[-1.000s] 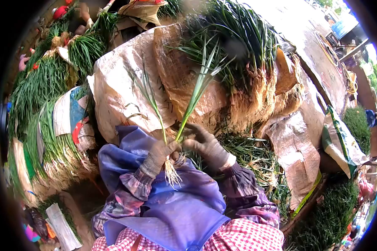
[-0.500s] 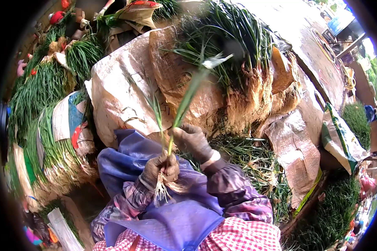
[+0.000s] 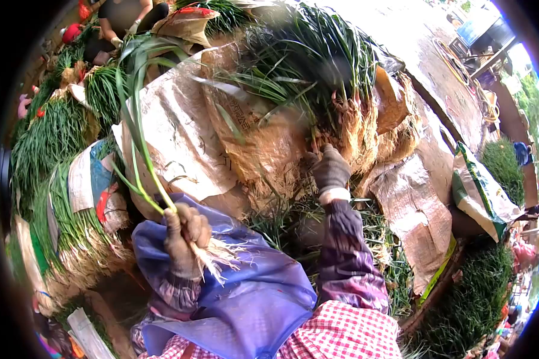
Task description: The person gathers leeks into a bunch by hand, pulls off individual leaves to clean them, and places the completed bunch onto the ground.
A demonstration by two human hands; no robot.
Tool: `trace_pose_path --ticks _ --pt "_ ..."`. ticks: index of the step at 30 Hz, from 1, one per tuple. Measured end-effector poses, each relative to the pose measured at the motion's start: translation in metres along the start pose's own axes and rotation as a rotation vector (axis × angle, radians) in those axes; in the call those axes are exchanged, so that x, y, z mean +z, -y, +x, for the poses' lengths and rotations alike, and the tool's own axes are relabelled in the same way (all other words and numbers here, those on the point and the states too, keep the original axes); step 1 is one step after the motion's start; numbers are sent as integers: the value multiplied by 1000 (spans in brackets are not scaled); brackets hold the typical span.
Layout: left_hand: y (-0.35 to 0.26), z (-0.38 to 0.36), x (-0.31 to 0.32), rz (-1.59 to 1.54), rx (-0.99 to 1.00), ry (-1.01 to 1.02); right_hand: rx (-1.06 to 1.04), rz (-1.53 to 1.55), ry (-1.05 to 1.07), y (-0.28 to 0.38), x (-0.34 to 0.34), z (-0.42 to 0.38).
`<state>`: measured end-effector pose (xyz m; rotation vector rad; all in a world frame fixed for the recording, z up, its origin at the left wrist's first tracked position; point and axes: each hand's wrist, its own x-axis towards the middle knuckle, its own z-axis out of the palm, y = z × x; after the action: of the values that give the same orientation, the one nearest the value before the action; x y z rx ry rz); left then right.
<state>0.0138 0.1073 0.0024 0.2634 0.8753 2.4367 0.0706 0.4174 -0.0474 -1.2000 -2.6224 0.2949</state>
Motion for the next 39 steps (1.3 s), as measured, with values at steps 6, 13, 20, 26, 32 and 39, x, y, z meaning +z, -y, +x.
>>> trace_pose_path --ticks 6,13,20,26,32,39 --pt "26 22 -7 278 -395 -110 -345 510 -43 40 3 -50" --pt "70 40 -53 675 -436 -221 -642 718 473 65 20 -101" --pt "62 49 -35 1121 -460 -267 111 1194 887 96 16 -62" --pt "41 30 -32 277 -415 -348 -190 382 -128 56 17 11" --pt "39 22 -50 159 -478 -227 -545 1211 226 107 10 -43" --pt "23 6 -40 351 -512 -151 -54 1122 369 77 28 -45"
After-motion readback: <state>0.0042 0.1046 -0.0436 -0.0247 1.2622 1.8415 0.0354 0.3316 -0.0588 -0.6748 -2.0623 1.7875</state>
